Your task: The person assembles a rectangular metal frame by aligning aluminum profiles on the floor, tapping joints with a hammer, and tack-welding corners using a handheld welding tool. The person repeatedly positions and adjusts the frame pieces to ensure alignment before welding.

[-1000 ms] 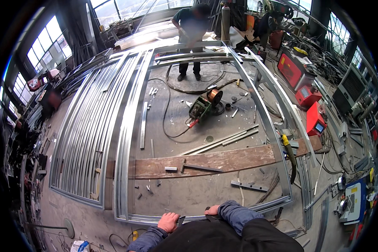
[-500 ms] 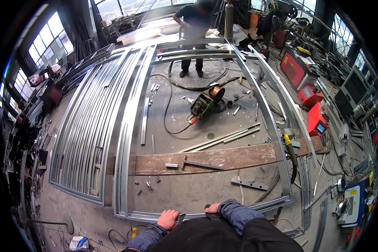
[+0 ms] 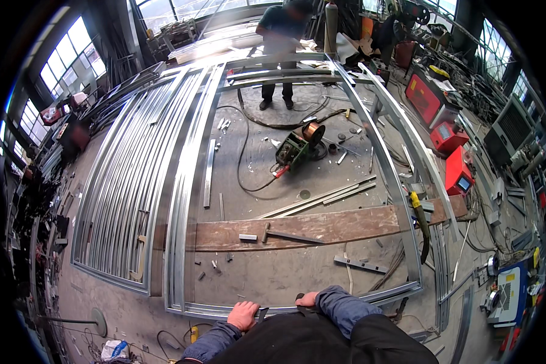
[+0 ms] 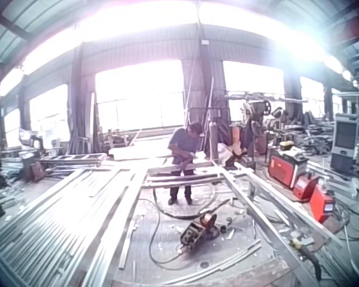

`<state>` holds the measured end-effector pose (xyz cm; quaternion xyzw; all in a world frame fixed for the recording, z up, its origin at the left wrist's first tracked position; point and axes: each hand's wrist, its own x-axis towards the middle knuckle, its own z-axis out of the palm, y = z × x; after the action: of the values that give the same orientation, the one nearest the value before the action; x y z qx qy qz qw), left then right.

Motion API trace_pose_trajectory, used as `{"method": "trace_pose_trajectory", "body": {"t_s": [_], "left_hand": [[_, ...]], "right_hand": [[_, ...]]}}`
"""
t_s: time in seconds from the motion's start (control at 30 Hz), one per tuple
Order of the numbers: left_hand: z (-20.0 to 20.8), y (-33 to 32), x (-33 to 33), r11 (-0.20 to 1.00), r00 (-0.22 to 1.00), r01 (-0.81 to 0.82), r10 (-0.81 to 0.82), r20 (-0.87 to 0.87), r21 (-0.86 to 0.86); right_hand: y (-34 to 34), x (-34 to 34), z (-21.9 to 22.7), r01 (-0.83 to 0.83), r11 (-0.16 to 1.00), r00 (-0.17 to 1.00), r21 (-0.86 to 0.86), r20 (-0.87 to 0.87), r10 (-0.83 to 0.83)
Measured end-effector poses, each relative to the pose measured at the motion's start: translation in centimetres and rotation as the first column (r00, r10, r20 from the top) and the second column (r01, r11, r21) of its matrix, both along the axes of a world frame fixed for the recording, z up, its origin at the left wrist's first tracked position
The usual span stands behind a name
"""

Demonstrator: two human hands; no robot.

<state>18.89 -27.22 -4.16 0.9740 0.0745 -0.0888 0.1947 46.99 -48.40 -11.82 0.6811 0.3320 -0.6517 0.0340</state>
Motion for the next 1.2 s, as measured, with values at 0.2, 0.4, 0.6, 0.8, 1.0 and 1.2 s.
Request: {"method": "trace_pose_trajectory", "body": {"t_s": [0.2,0.4,0.6,0.8,1.0,1.2], "left_hand": [[-1.3,0.2,-0.3,1.000,1.000,0.008,-0.008,0.024,0.005],[-1.0,0.1,-0.2,1.000,1.000,0.011,-0.011,-0.002,0.006],[-1.5,0.2,-0.2,0.999,0.999,0.030,-0.030,-0.018,0.012],[-1.3,0.2,-0.4,1.000,1.000,0.021,-0.021,-0.002,0.006],[-1.2,0.2,-0.3,1.000,1.000,0.018,-0.018,0.015,0.000],[0.6,0.0,0.2,1.000,0.999,-0.002,0.001,-0.046,-0.016]], "right_hand": [[0.4,0.1,2.4,-0.022,0.999,1.000,0.026,-0.007,0.022],[0.6,0.0,3.5,-0.008,1.000,1.000,0.019,0.001,0.008],[0.1,0.0,0.7,-0.007,1.000,1.000,0.002,0.010,0.007],[0.4,0.0,1.8,-0.008,1.000,1.000,0.006,-0.009,0.008],[0.4,0.1,2.4,-0.003,1.000,1.000,0.011,-0.003,0.003],[0.5,0.0,2.4,0.011,1.000,1.000,-0.004,-0.004,-0.011]]}}
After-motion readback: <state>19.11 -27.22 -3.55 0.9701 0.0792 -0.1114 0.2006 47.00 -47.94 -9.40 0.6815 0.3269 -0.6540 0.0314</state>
